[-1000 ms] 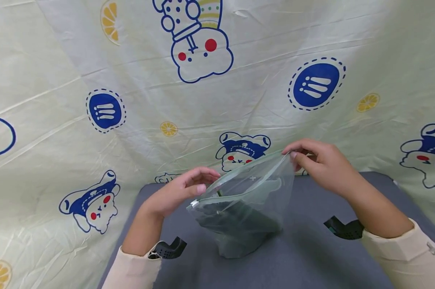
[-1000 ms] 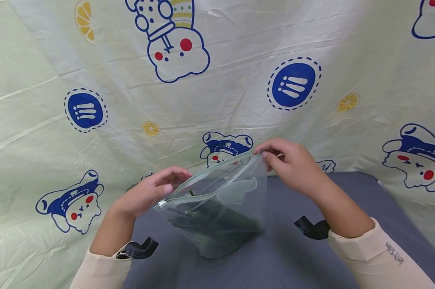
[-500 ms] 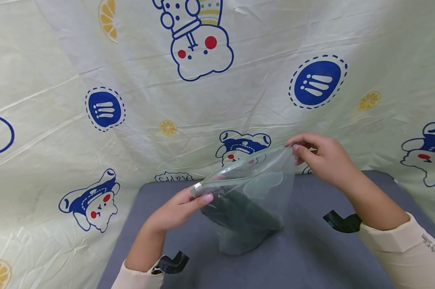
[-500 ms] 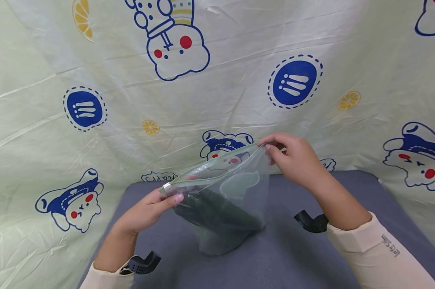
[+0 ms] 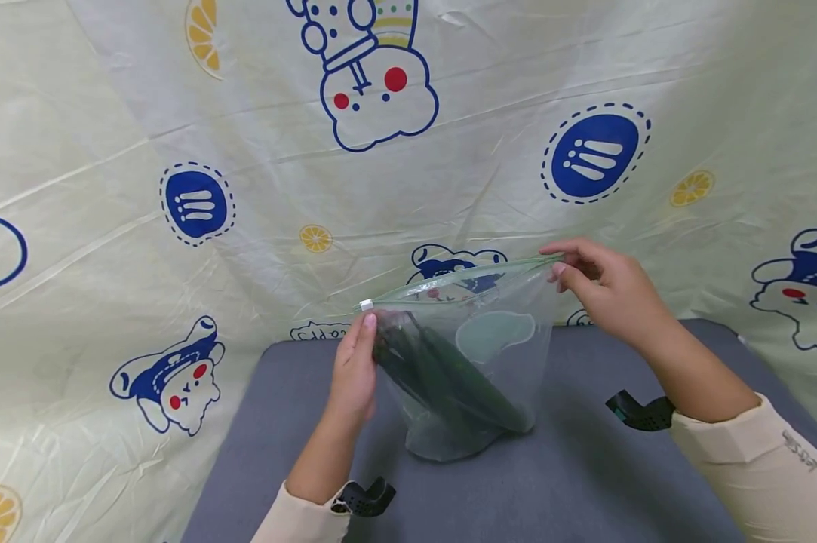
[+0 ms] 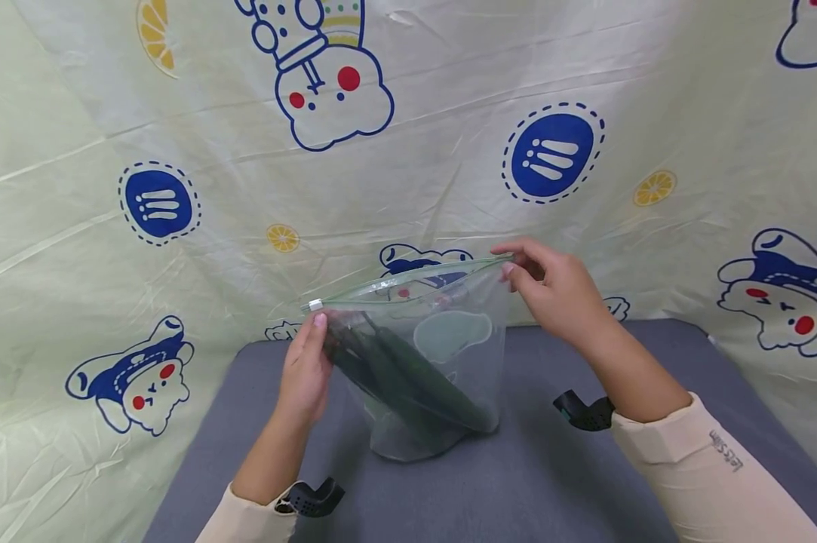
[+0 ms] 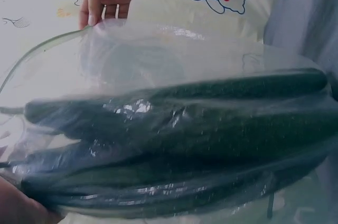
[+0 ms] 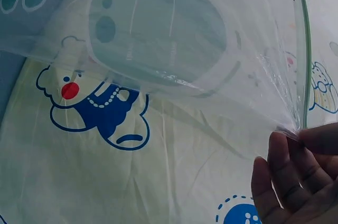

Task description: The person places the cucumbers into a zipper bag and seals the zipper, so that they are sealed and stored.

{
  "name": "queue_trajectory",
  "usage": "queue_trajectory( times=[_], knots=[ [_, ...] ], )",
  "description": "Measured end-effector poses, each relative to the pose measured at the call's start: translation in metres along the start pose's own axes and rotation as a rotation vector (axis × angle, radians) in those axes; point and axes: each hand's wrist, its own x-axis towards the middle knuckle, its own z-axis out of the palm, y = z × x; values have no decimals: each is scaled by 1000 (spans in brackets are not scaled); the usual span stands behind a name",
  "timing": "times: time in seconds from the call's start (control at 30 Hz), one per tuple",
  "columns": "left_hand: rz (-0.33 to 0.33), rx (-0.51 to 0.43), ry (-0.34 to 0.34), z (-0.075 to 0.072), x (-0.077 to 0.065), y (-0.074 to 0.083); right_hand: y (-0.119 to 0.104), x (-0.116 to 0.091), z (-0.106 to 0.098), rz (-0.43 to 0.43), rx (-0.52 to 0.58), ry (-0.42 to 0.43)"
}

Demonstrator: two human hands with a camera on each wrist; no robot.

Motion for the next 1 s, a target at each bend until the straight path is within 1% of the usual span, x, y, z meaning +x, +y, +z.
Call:
queue_trajectory(
  times=[0.13, 0.2, 0.27, 0.37, 0.47, 0.57, 0.67, 0.8, 0.9, 1.0],
  knots=[
    [2, -58, 47, 6, 4, 0, 3, 1, -1, 19, 7, 21],
    [-8, -73, 61, 7, 6, 0, 2, 1, -1, -4, -1, 42],
    [-15, -75, 75, 9, 8, 0, -2, 1, -1, -45, -8, 70],
    [-5, -84, 83, 12, 10, 1, -12, 2, 1, -119, -20, 111],
    [10, -91, 82, 14, 12, 1, -24, 3, 6, -202, -62, 134],
    [13, -96, 84, 16, 14, 2, -33, 7, 13, -260, -91, 141],
    [2, -104, 83, 18, 17, 4, -38, 11, 22, -297, -93, 134],
    [-8, -115, 97, 24, 20, 4, -44, 17, 33, -312, -70, 83],
    [4, -119, 107, 31, 22, 4, -49, 19, 40, -281, -56, 35],
    [28, -119, 115, 37, 23, 5, -55, 21, 46, -261, -49, 4]
  ],
)
